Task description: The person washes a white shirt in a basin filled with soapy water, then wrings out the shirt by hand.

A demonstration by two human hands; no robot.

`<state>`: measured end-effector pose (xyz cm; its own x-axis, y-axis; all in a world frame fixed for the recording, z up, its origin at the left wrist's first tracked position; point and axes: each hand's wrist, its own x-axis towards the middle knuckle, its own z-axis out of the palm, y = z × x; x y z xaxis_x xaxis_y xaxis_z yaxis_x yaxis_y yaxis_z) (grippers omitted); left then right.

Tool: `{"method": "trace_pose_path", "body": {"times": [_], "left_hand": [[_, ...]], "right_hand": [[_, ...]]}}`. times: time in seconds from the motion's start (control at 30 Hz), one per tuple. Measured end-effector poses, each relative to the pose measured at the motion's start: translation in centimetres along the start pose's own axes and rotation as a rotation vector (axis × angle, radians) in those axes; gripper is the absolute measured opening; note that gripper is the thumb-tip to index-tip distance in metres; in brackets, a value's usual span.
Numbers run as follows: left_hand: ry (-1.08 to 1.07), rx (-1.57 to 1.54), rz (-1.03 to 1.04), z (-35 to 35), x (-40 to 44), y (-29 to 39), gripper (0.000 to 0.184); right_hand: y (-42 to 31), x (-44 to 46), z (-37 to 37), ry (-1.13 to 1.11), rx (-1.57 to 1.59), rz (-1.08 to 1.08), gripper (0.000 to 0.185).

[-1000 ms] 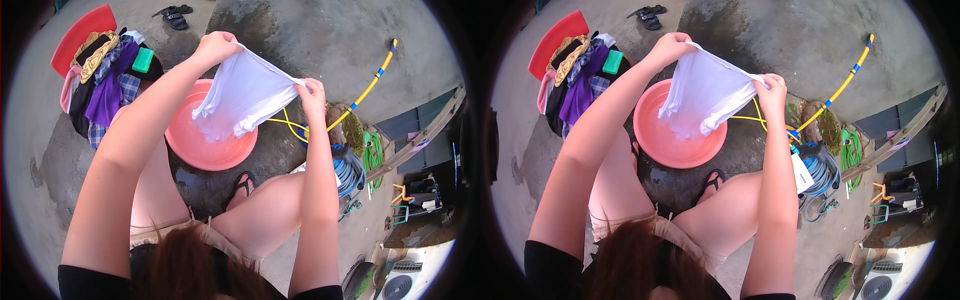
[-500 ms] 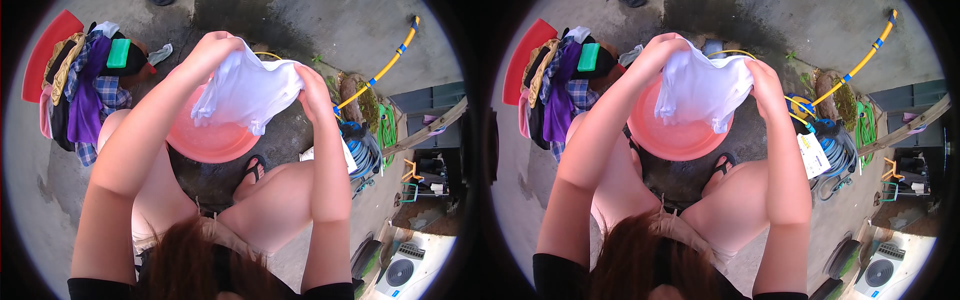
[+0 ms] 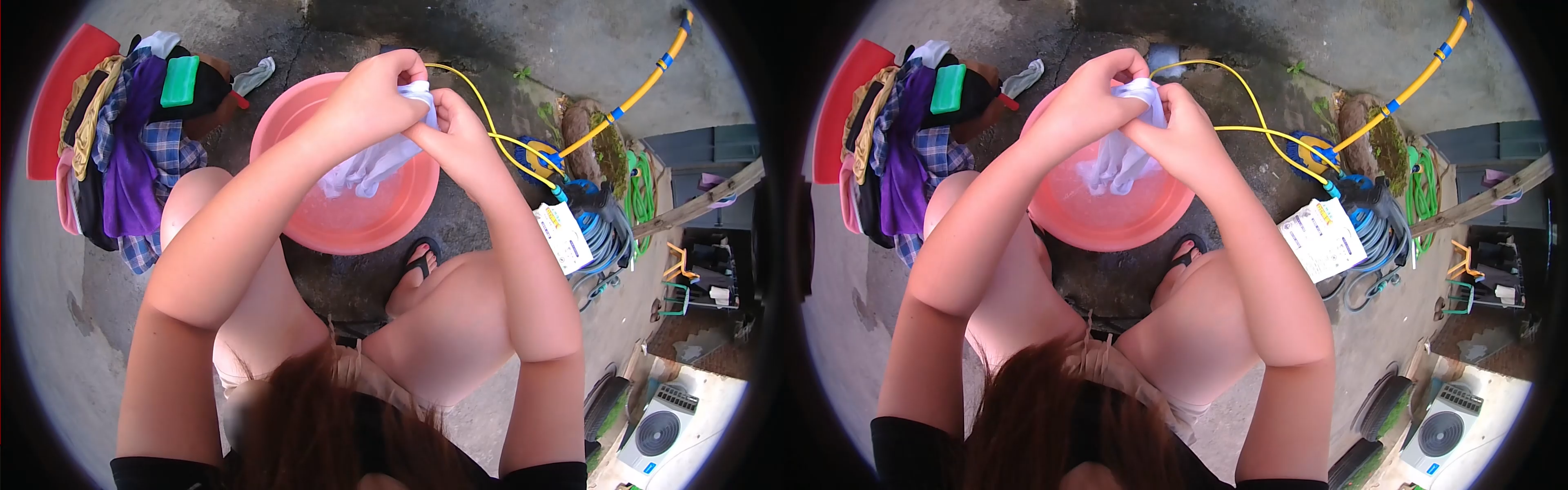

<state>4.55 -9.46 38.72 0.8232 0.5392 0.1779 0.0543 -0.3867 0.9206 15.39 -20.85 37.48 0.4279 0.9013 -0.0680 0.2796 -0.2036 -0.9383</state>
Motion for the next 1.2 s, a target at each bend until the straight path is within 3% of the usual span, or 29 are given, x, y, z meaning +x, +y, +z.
{"method": "trace_pose_path", "body": {"times": [0.13, 0.23, 0.43, 0.57, 0.67, 0.7, 0.8, 0.83, 0.93, 0.97, 1.1, 1.2], "left_hand": [[-0.036, 0.010, -0.005, 0.1, -0.2, -0.5, 0.020], [-0.105, -0.050, -0.032, -0.3, -0.6, -0.1, 0.023], [-0.082, 0.022, 0.021, -0.4, -0.9, -0.7, 0.022], [-0.120, -0.019, 0.041, -1.2, -0.8, -0.7, 0.021], [-0.115, -0.287, -0.048, -2.7, -0.2, -0.5, 0.028], [-0.122, -0.213, -0.050, -3.5, 0.0, -0.5, 0.045], [-0.158, 0.058, -0.019, -4.0, -0.6, -0.5, 0.063], [-0.232, 0.143, -0.037, -4.0, -0.5, -0.9, 0.076], [-0.478, 0.098, -0.015, -2.3, -0.4, -0.6, 0.073], [-0.535, -0.100, 0.072, -0.8, -0.1, -1.6, 0.071], [-0.459, -0.374, -0.159, 1.4, -0.9, -0.3, 0.049], [-0.333, -0.376, -0.036, 2.4, -1.2, -0.4, 0.028]], "right_hand": [[0.7, 0.1, 0.7, 0.061, -0.095, -0.026, 0.035], [0.6, 0.3, 0.4, 0.080, -0.112, 0.015, 0.053], [-1.1, -0.4, 0.5, 0.013, -0.213, 0.020, 0.049], [0.6, 0.3, 0.1, 0.016, -0.110, -0.055, 0.039], [0.8, 0.6, -0.4, 0.041, 0.008, -0.088, 0.030], [-0.3, 0.5, -0.7, 0.052, 0.021, -0.090, 0.027], [-2.8, -0.1, -1.1, 0.079, 0.217, -0.137, 0.019], [-3.3, -0.1, -1.4, 0.077, 0.301, -0.160, 0.019], [-4.6, -0.5, -1.6, 0.054, 0.452, -0.200, 0.027], [-4.9, -0.5, -1.2, 0.064, 0.487, -0.217, 0.027], [-5.3, -0.4, 0.1, 0.063, 0.496, -0.156, 0.030], [-4.6, 0.4, 0.4, -0.028, 0.596, -0.104, 0.031]]}}
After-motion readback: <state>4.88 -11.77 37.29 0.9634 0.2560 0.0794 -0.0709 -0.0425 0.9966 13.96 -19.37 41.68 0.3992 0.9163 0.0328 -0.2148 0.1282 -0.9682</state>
